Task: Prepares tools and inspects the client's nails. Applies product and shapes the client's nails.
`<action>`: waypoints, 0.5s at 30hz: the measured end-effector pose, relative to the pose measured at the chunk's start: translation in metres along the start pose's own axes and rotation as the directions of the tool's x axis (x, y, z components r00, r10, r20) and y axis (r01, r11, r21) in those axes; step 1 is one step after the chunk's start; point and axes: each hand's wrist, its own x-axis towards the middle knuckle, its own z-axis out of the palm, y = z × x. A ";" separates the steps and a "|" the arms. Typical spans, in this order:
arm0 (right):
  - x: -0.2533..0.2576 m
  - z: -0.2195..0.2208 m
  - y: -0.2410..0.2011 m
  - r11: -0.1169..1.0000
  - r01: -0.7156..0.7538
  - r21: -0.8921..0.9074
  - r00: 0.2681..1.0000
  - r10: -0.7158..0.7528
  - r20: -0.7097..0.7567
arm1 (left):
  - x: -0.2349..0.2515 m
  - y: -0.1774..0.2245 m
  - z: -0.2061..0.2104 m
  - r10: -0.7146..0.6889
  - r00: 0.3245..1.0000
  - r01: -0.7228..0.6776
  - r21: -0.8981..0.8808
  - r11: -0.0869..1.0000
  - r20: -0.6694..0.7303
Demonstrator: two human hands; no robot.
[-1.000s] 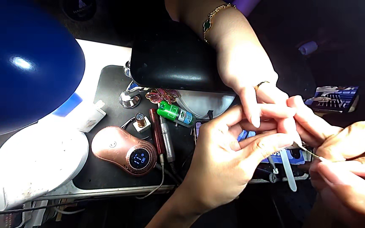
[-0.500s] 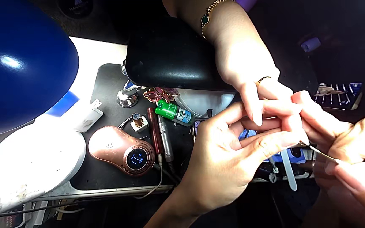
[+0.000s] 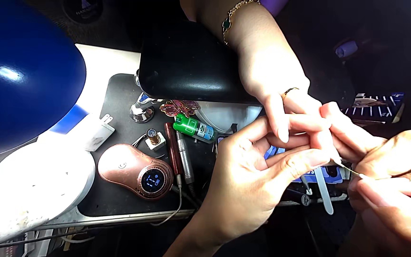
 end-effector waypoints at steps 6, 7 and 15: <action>0.001 -0.003 0.005 0.998 0.006 0.062 0.999 -0.008 0.031 | 0.000 0.001 -0.002 -0.003 1.000 0.003 -0.026 1.000 0.011; 0.001 -0.003 0.005 0.997 0.006 0.077 1.000 -0.009 0.029 | 0.000 0.001 -0.002 -0.007 1.000 0.008 -0.026 1.000 0.017; 0.004 -0.004 0.008 0.991 -0.008 0.136 0.999 0.001 0.049 | 0.000 0.004 -0.004 -0.017 1.000 0.018 -0.043 0.999 0.023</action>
